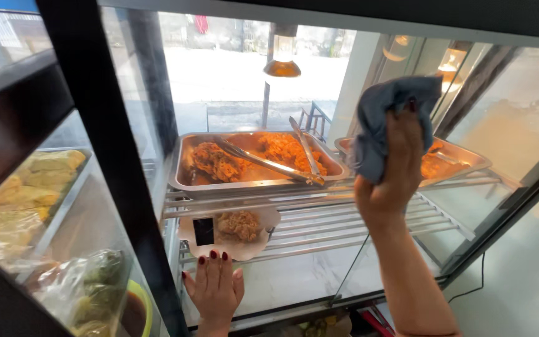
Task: The person wipes the glass panels and interior surfaces of a food display case using a blue cloth, rearranging food trays and bowls to clean behind and under them.
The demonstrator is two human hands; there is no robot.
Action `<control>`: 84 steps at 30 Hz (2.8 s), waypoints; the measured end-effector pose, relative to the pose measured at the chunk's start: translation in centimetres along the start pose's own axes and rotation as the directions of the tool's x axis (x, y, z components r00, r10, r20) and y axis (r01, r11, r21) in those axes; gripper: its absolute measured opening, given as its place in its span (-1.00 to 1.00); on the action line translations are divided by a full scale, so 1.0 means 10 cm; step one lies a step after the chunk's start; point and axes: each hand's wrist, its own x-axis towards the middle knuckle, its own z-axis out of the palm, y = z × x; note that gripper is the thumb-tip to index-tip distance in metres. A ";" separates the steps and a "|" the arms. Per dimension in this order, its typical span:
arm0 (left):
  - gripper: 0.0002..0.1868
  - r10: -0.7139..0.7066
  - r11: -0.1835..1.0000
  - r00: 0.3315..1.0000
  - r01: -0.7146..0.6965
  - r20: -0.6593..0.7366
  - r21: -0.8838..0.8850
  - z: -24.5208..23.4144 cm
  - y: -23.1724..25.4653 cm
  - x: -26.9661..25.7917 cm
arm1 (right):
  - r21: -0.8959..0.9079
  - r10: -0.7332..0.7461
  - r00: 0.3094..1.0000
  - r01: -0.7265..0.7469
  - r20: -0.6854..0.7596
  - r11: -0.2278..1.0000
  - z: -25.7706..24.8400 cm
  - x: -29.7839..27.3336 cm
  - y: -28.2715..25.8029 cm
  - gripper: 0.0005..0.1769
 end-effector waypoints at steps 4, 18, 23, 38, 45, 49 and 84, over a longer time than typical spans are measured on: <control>-0.44 -0.007 1.000 0.999 0.006 0.037 0.021 0.00 -0.03 -0.09 | 0.088 0.051 0.996 -0.057 0.066 0.994 0.00 -0.56 -0.26 -0.47; -0.33 -0.009 0.999 0.993 0.003 0.120 0.052 -0.14 -0.08 -0.04 | 0.354 0.173 0.806 -0.427 0.566 0.832 -0.45 -2.96 -0.73 -0.27; -0.32 -0.046 0.999 0.990 0.045 0.132 0.007 -0.22 0.00 0.11 | 0.528 0.348 0.873 -0.484 0.340 0.698 -0.89 -2.88 -0.60 -0.35; -0.62 0.169 0.905 0.984 -0.131 0.059 -0.404 0.06 2.29 1.01 | 0.330 0.822 0.534 -0.826 0.199 0.457 -1.65 -2.85 0.60 -0.39; -0.49 0.345 0.862 0.934 -0.275 0.096 -0.426 0.19 3.03 1.51 | 0.336 0.940 0.332 -0.896 0.078 0.289 -1.88 -2.92 0.95 -0.39; -0.43 0.357 0.909 0.933 -0.334 0.050 -0.251 0.31 3.00 1.53 | 0.353 0.942 0.334 -0.886 0.032 0.302 -1.96 -2.92 1.02 -0.35; -0.54 0.156 0.963 0.988 -0.155 -0.016 -0.219 0.67 2.84 0.88 | 0.188 -0.210 0.929 0.158 0.303 0.969 -0.86 -2.97 1.92 -0.58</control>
